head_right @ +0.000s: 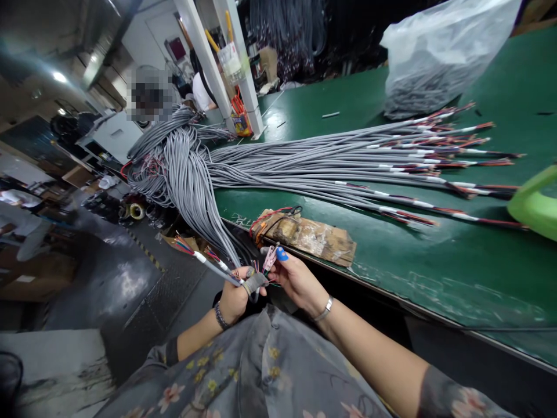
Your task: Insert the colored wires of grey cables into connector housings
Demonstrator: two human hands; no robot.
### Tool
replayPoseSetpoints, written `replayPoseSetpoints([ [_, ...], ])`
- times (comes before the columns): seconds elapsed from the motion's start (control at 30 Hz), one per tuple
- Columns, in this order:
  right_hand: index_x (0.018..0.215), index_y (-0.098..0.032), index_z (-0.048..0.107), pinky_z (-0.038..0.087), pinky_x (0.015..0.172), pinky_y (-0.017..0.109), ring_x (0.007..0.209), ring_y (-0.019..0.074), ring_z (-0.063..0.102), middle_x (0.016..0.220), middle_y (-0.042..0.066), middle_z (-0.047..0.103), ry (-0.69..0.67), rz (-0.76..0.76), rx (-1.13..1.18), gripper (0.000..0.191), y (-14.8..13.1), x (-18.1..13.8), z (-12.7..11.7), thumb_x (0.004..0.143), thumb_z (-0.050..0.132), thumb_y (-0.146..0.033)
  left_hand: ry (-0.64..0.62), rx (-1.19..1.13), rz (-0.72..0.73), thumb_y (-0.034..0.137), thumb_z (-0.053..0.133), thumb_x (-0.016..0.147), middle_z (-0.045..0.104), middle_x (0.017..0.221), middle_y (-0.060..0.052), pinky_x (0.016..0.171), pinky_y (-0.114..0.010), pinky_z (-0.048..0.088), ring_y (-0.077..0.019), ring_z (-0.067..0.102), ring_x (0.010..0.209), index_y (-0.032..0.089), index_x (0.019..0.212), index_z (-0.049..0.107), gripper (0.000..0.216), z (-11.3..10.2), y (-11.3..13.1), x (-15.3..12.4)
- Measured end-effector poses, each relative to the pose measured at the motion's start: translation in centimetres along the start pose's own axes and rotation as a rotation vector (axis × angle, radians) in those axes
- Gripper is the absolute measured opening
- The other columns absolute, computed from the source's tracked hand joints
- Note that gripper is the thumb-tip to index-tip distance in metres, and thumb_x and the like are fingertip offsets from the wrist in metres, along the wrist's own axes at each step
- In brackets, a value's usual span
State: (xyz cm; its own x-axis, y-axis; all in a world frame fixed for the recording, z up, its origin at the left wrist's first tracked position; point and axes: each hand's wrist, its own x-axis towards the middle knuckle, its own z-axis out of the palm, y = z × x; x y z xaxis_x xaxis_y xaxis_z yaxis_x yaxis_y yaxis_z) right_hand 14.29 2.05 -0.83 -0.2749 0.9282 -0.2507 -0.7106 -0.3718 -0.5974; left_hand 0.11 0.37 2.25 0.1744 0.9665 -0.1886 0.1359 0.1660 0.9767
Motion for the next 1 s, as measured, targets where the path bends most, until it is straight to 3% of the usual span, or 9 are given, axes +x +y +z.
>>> replayPoseSetpoints([
  [0.2, 0.088, -0.021, 0.073, 0.044, 0.054, 0.027, 0.061, 0.0141, 0.056, 0.074, 0.001, 0.067, 0.001, 0.000, -0.003, 0.044, 0.4, 0.1, -0.1, 0.062, 0.080, -0.055, -0.015, 0.076, 0.017, 0.056, 0.068, 0.071, 0.058, 0.047, -0.003, 0.045, -0.022, 0.032, -0.0080, 0.043, 0.042, 0.015, 0.053, 0.060, 0.046, 0.0, 0.2, 0.0],
  [0.5, 0.071, -0.021, 0.067, 0.045, 0.053, 0.023, 0.056, 0.0109, 0.053, 0.065, -0.001, 0.063, -0.007, 0.057, 0.055, 0.040, -0.1, 0.0, -0.3, 0.062, 0.077, -0.059, -0.032, 0.099, 0.045, 0.062, 0.066, 0.071, 0.059, 0.048, -0.004, 0.046, -0.022, 0.034, -0.0088, 0.045, 0.043, 0.014, 0.055, 0.061, 0.050, -0.8, 0.5, -1.1],
  [0.63, 0.070, -0.021, 0.065, 0.044, 0.054, 0.024, 0.056, 0.0114, 0.050, 0.062, -0.002, 0.059, 0.028, -0.036, -0.020, 0.038, -0.3, -0.1, 0.1, 0.061, 0.080, -0.055, 0.002, 0.110, 0.054, 0.061, 0.066, 0.071, 0.060, 0.048, -0.004, 0.044, -0.021, 0.031, -0.0082, 0.043, 0.042, 0.014, 0.058, 0.064, 0.049, -0.9, 0.8, -1.4],
  [0.87, 0.066, -0.021, 0.063, 0.043, 0.058, 0.029, 0.057, 0.0139, 0.048, 0.059, -0.001, 0.057, 0.107, -0.181, -0.250, 0.051, 0.2, 0.0, -0.4, 0.065, 0.066, -0.072, 0.037, 0.059, 0.038, 0.058, 0.067, 0.071, 0.062, 0.049, -0.004, 0.045, -0.022, 0.034, -0.0091, 0.046, 0.042, 0.015, 0.059, 0.065, 0.045, -0.3, 0.5, -0.9],
  [1.0, 0.076, -0.019, 0.066, 0.043, 0.055, 0.028, 0.055, 0.0128, 0.050, 0.064, -0.001, 0.060, 0.023, -0.087, -0.154, 0.052, 0.6, 0.3, -0.5, 0.063, 0.070, -0.069, 0.043, 0.063, 0.052, 0.053, 0.068, 0.072, 0.062, 0.048, -0.003, 0.046, -0.022, 0.035, -0.0092, 0.047, 0.043, 0.015, 0.056, 0.062, 0.042, 0.1, 0.5, -0.6],
])
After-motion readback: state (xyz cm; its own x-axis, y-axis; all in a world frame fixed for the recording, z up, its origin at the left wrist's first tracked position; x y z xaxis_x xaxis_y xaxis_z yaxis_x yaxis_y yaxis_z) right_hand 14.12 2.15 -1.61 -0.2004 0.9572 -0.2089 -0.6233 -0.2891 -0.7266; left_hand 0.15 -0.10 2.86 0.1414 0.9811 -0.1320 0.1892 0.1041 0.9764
